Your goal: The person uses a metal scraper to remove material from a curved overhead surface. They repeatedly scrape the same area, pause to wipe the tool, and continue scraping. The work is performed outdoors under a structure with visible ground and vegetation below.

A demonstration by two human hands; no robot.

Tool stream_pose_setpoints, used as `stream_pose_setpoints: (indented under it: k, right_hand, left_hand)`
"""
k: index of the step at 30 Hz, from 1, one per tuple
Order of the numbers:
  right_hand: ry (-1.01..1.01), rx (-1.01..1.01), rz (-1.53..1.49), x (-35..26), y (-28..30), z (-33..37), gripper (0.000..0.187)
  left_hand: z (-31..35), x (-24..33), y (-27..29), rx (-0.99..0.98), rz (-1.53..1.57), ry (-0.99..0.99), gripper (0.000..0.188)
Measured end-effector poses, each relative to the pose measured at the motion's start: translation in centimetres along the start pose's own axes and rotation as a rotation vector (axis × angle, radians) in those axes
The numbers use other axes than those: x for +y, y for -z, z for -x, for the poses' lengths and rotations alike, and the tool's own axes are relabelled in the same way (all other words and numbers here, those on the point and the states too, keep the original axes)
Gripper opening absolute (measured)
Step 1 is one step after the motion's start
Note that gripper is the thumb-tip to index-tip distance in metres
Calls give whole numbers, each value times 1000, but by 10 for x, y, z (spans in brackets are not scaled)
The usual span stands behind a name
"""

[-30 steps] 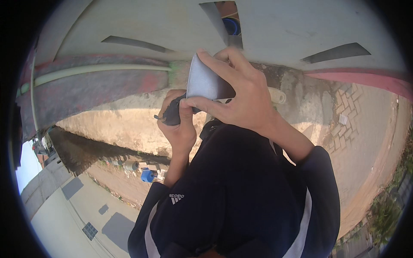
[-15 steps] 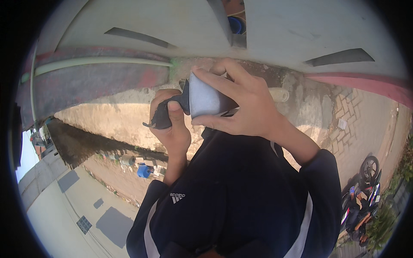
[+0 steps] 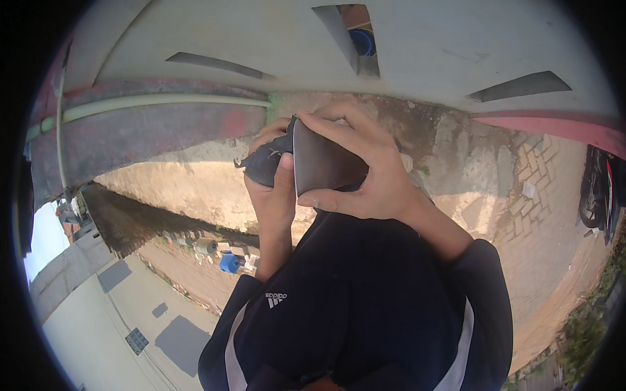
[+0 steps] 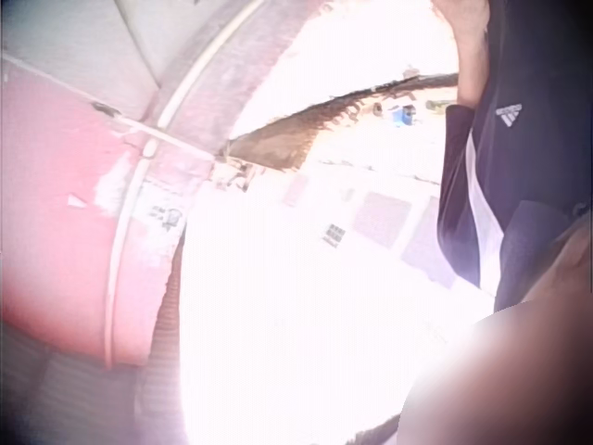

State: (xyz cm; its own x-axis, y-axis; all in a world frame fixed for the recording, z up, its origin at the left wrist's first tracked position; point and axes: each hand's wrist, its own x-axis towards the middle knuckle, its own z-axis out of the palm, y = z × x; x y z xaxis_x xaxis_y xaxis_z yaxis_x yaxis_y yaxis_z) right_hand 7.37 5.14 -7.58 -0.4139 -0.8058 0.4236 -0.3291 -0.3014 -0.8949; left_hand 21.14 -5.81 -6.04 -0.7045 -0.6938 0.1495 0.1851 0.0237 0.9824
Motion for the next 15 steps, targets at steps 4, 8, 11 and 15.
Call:
stream_pose_setpoints:
  k: [4,8,11,15]
  right_hand:
    - [22,-63,-57,0,8,2,92]
    - [51,-32,-110,1,8,2,92]
    - [27,3,-62,3,10,1,92]
    - [-115,69,-31,-1,18,0,84]
  left_hand:
    - [-11,2,-1,-11,-68,-128,21]
    - [-11,7,-2,-86,-29,-23,21]
    - [-10,9,-2,-6,-175,85,21]
    - [-12,10,-3,28,-144,116,22]
